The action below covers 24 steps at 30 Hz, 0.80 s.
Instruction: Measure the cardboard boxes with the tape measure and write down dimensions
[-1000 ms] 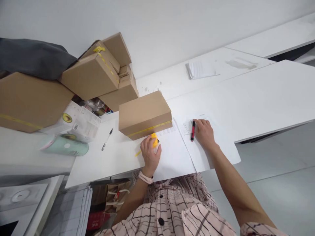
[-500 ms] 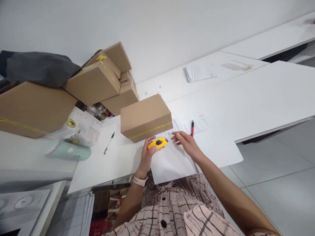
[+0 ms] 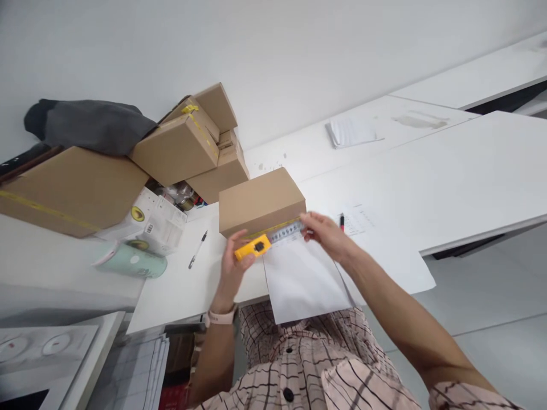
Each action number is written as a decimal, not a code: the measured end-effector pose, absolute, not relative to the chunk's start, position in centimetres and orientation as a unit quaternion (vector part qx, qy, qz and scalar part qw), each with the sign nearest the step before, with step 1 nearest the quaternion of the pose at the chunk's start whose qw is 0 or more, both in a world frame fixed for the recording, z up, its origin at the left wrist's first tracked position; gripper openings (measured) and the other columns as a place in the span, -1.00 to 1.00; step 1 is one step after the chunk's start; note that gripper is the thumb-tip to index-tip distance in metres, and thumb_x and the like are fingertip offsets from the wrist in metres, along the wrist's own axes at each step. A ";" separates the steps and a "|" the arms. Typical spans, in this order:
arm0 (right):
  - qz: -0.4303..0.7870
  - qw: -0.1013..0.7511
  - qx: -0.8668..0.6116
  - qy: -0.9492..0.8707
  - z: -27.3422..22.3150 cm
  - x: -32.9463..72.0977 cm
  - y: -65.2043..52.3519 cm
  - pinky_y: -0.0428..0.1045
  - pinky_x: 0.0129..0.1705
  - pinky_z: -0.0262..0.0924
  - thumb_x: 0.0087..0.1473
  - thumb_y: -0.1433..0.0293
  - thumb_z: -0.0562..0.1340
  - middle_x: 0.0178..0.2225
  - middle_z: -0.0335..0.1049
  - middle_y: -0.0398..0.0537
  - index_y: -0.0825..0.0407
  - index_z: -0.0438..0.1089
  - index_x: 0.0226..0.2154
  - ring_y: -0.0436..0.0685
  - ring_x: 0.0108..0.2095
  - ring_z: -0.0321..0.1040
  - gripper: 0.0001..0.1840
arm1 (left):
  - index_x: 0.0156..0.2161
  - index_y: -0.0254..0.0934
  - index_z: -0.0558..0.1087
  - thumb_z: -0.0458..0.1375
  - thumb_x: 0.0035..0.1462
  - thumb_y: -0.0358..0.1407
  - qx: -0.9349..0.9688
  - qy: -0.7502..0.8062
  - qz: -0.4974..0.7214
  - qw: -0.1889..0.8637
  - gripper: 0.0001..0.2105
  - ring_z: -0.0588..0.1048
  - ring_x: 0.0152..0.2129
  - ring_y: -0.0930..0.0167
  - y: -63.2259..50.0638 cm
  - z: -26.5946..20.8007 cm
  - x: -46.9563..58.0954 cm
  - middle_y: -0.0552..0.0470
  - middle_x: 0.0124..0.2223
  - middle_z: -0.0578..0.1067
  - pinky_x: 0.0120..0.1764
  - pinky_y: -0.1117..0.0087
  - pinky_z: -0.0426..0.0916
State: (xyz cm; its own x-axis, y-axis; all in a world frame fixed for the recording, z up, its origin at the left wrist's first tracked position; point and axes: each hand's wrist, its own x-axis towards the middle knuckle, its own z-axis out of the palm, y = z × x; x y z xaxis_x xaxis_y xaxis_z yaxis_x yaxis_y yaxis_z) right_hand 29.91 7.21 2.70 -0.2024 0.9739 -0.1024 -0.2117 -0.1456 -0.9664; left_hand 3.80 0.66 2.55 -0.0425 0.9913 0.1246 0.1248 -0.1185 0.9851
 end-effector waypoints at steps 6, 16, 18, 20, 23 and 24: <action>0.579 0.568 -0.401 -0.425 5.7 33.5 17.2 -0.04 -0.41 0.25 -0.03 0.08 0.43 -0.48 0.27 -0.13 -0.01 0.31 -0.47 0.04 -0.44 0.24 -0.59 | 0.04 -0.21 0.45 0.44 -0.09 -0.09 0.460 0.516 0.649 0.317 -0.42 0.52 -0.34 0.40 6.5 7.2 -5.4 0.03 -0.20 0.52 -0.35 0.47 0.39; 0.513 0.514 -0.515 -0.454 3.3 29.6 22.3 -0.05 -0.38 0.23 0.05 0.15 0.38 -0.49 0.32 -0.12 0.02 0.32 -0.50 0.01 -0.45 0.24 -0.65 | -0.21 -0.24 0.37 0.33 0.12 -0.17 0.271 0.527 0.704 0.392 -0.73 0.60 -0.40 0.38 11.3 6.0 -11.8 0.08 -0.33 0.58 -0.23 0.28 0.50; 0.485 0.497 -0.544 -0.471 2.9 29.1 22.1 -0.04 -0.38 0.20 0.03 0.12 0.40 -0.47 0.33 -0.12 0.01 0.29 -0.50 0.03 -0.43 0.25 -0.61 | -0.21 -0.25 0.37 0.33 0.11 -0.16 0.275 0.522 0.702 0.400 -0.72 0.61 -0.39 0.38 11.3 5.5 -11.5 0.06 -0.33 0.59 -0.20 0.26 0.52; 0.462 0.478 -0.566 -0.488 2.7 28.7 21.8 -0.03 -0.38 0.16 -0.01 0.11 0.43 -0.45 0.34 -0.13 0.00 0.28 -0.50 0.04 -0.40 0.24 -0.59 | -0.19 -0.25 0.36 0.35 0.09 -0.16 0.280 0.513 0.701 0.408 -0.69 0.62 -0.39 0.36 11.5 5.1 -10.9 0.05 -0.32 0.60 -0.18 0.24 0.53; 0.452 0.455 -0.581 -0.501 2.8 28.2 21.4 -0.04 -0.38 0.13 -0.02 0.08 0.43 -0.42 0.35 -0.13 0.00 0.30 -0.48 0.06 -0.37 0.24 -0.59 | -0.16 -0.24 0.36 0.40 0.02 -0.16 0.292 0.499 0.697 0.423 -0.62 0.64 -0.38 0.33 12.0 4.8 -9.7 0.01 -0.29 0.62 -0.16 0.22 0.54; 0.452 0.448 -0.583 -0.505 2.8 28.1 21.4 -0.04 -0.38 0.13 -0.01 0.06 0.42 -0.40 0.37 -0.11 0.00 0.32 -0.47 0.07 -0.36 0.25 -0.59 | -0.16 -0.25 0.36 0.42 0.00 -0.16 0.295 0.495 0.696 0.429 -0.60 0.65 -0.37 0.32 12.3 4.7 -9.4 0.00 -0.29 0.63 -0.16 0.21 0.54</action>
